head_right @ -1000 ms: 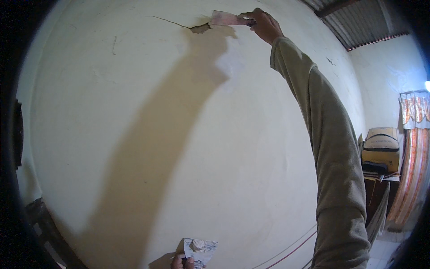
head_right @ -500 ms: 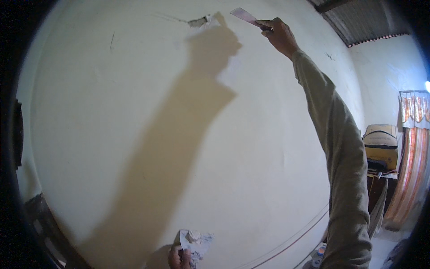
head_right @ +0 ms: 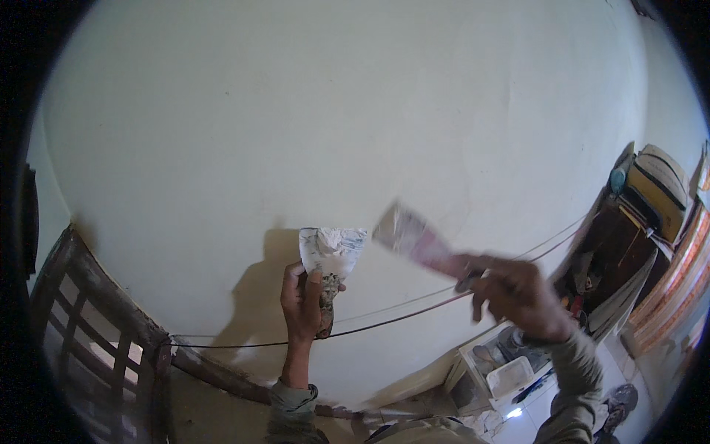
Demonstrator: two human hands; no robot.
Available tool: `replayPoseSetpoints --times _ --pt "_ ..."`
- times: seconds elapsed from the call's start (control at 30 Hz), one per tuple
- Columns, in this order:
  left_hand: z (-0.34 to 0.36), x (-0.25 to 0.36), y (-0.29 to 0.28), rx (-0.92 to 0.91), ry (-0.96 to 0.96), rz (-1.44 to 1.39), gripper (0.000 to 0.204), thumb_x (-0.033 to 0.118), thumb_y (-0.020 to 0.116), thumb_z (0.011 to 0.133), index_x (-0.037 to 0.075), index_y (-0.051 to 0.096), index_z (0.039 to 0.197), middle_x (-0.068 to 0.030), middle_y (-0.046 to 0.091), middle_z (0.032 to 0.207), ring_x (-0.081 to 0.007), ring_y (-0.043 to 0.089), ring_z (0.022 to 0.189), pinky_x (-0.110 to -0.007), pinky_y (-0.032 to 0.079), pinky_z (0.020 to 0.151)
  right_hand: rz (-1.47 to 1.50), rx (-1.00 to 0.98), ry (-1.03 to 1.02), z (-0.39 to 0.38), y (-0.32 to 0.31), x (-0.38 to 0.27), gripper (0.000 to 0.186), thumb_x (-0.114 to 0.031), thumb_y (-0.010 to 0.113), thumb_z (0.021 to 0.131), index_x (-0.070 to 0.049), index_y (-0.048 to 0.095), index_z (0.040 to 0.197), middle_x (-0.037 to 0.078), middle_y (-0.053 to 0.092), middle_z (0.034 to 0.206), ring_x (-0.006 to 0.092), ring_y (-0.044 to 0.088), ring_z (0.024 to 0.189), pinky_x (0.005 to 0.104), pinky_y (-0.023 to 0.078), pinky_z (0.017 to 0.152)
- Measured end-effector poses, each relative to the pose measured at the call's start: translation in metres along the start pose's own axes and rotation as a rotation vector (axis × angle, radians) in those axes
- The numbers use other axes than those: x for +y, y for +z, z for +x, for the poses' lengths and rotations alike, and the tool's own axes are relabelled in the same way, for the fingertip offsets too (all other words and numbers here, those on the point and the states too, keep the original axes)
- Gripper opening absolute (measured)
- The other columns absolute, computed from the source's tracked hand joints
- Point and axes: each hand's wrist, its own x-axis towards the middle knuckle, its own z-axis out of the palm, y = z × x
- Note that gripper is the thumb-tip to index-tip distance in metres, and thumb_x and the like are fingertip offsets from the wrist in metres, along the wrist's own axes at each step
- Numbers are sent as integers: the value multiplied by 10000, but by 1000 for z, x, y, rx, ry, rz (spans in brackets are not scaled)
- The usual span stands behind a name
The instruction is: The person patches a hole in a wall by using two putty knives to apply a white compound from a container.
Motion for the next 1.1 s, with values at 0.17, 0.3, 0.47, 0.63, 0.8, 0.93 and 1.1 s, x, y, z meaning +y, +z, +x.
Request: replayPoseSetpoints --times 0.17,0.3,0.47,0.63,0.8,0.93,1.1 --pt "-21 1 9 -84 189 134 235 93 484 1003 -41 486 1197 -152 626 1009 -187 680 783 -313 550 700 138 -67 111 -21 38 43 423 -92 490 979 85 468 1363 127 673 962 108 656 693 210 491 498" --pt "-35 10 14 -173 320 266 332 24 515 974 26 509 1306 -143 585 1073 -194 655 828 -318 558 679 173 -102 159 -28 46 35 424 -126 474 995 91 471 1359 109 659 955 98 654 690 202 482 480" --pt "-46 27 16 -242 528 654 592 -116 596 852 133 519 1384 -127 577 1085 -227 653 797 -329 586 634 238 -122 132 -41 44 34 417 -128 481 992 82 485 1353 97 663 942 78 618 640 191 459 454" --pt "-56 26 11 -232 540 652 594 -121 614 827 116 538 1366 -127 580 1042 -230 645 784 -344 579 609 306 -129 120 -56 43 35 385 -112 502 969 87 547 1296 85 677 896 75 588 585 208 435 453" --pt "-61 23 7 -229 548 706 504 -84 585 881 93 547 1352 -129 585 1041 -217 648 826 -329 575 607 429 -1 109 -68 42 42 364 -89 532 929 87 593 1242 83 685 877 72 582 561 199 420 454" --pt "-75 6 5 -171 165 279 353 71 483 999 43 504 1350 -131 600 1065 -189 658 897 -292 567 621 412 16 167 -68 39 48 369 -97 541 924 95 591 1236 83 686 881 67 604 575 177 412 444" --pt "-79 18 13 -170 42 90 316 114 470 1011 -14 515 1296 -152 622 1042 -198 671 905 -295 575 630 339 -76 265 -62 54 52 395 -151 529 962 78 562 1282 82 685 896 76 609 589 189 429 452"
